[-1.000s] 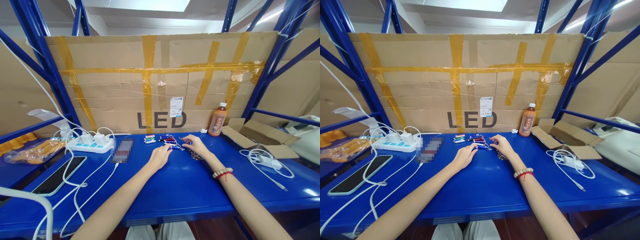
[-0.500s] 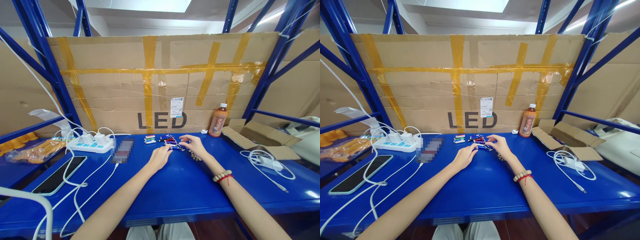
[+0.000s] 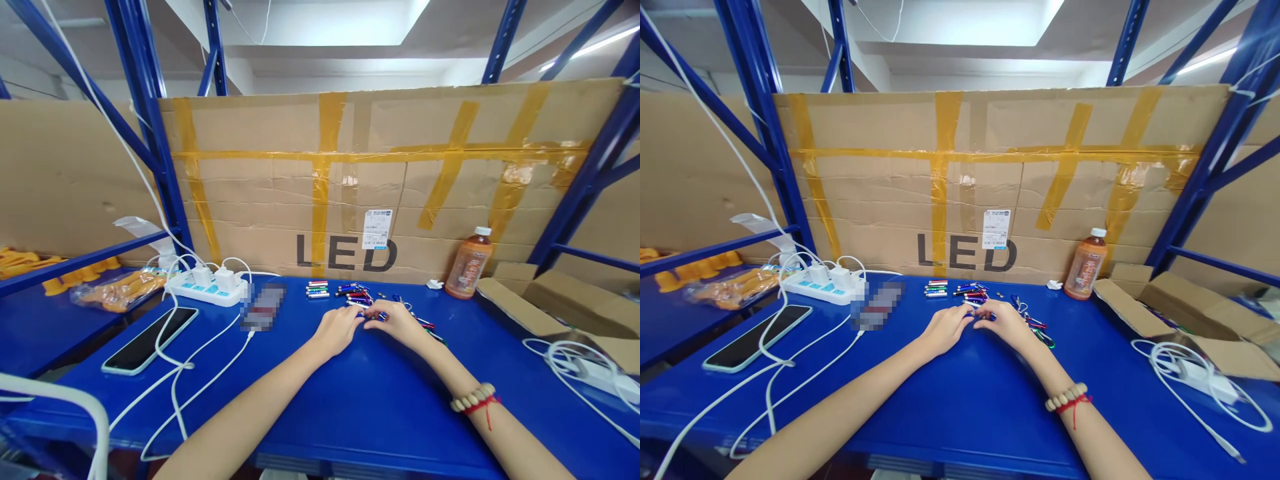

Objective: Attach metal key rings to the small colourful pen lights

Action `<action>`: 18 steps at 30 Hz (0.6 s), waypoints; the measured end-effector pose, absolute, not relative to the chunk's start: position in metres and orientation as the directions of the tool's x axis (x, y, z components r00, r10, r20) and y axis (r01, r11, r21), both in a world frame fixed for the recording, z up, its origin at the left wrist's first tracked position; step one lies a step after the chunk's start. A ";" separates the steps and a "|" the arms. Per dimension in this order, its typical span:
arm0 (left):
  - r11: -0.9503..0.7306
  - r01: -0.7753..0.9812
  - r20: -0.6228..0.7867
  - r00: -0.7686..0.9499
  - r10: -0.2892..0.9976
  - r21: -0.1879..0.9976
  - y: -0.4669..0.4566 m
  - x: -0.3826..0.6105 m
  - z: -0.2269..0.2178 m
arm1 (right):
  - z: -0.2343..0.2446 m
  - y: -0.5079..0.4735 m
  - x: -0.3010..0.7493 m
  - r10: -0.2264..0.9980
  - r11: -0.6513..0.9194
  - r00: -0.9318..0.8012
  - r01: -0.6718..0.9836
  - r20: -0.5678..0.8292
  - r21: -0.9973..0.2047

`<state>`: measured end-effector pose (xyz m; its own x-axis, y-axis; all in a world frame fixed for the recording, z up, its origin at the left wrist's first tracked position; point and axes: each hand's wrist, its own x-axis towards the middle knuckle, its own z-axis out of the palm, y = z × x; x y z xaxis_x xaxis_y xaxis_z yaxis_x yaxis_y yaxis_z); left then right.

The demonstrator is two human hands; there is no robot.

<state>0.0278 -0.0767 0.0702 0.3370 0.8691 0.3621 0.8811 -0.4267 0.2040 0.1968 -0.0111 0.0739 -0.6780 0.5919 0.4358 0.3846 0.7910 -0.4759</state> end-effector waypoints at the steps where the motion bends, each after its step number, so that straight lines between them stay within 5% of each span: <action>1: -0.423 0.883 0.360 0.335 0.871 0.203 -0.077 0.028 0.071 | 0.074 -0.011 0.197 0.592 0.790 -0.692 0.395 0.413 -0.470; 18: -0.427 0.879 0.384 0.326 0.864 0.213 -0.074 0.027 0.067 | 0.071 -0.013 0.194 0.533 0.838 -0.761 0.416 0.370 -0.353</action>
<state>0.0267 -0.0741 0.0674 0.3263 0.8637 0.3841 0.8789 -0.4268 0.2129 0.1936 -0.0127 0.0710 -0.7605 0.5333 0.3704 0.4156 0.8381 -0.3534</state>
